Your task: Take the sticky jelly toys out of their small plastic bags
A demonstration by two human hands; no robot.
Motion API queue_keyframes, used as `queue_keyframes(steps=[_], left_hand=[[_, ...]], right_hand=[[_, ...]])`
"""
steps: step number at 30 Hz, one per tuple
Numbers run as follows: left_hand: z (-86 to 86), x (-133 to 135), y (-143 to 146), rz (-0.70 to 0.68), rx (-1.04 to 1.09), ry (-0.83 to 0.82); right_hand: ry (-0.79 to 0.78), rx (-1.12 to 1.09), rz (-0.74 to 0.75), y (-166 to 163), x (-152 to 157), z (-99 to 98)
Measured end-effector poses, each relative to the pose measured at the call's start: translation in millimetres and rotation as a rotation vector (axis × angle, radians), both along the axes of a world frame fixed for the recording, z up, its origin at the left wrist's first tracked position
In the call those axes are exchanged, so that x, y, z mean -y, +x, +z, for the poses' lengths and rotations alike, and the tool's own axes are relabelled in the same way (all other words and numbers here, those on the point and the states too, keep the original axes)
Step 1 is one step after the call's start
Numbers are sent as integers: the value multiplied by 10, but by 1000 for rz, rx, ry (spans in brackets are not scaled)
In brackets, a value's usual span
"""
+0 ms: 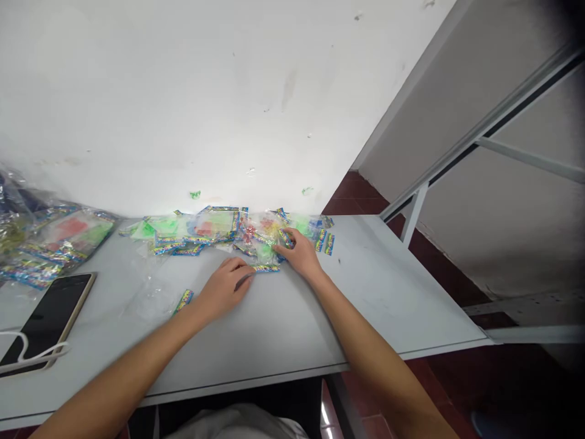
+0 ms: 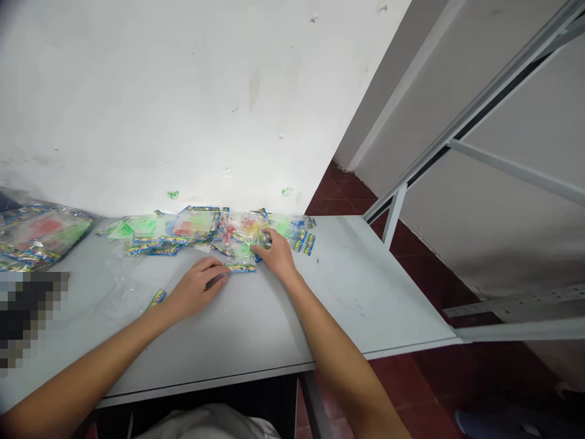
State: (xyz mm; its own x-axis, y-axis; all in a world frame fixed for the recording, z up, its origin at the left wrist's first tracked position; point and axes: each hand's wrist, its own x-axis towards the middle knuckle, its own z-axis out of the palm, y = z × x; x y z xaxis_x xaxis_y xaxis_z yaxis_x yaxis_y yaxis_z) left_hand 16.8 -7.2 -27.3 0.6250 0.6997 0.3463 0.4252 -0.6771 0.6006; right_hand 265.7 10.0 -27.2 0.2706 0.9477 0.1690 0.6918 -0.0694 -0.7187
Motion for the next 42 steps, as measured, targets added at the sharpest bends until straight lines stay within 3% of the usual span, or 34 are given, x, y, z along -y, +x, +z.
queue_keyframes(steps=[6, 10, 14, 17, 20, 23, 29, 34, 38, 42], left_hand=[[31, 51, 19, 101, 44, -144], [110, 62, 28, 234, 142, -300], [169, 36, 42, 323, 253, -456], [162, -3, 60, 380, 393, -666], [156, -52, 62, 375, 557, -876], [177, -115, 25, 362, 658, -934], [208, -252, -80, 494, 853, -796], [269, -278, -105, 373, 915, -910], [297, -235, -91, 353, 888, -1023], [285, -176, -58, 260, 886, -1141]], right_hand=[[189, -340, -72, -94, 35, -15], [231, -389, -106, -170, 124, 85], [216, -498, -108, -266, 163, 123], [164, -689, -81, -358, 162, 81], [116, -875, -36, -467, 181, 43], [98, -934, 38, -587, 221, 33], [13, -845, 193, -761, 301, 57], [196, -639, 202, -720, 337, 125], [345, -219, 330, -685, 347, 179], [391, -103, 427, -702, 354, 144]])
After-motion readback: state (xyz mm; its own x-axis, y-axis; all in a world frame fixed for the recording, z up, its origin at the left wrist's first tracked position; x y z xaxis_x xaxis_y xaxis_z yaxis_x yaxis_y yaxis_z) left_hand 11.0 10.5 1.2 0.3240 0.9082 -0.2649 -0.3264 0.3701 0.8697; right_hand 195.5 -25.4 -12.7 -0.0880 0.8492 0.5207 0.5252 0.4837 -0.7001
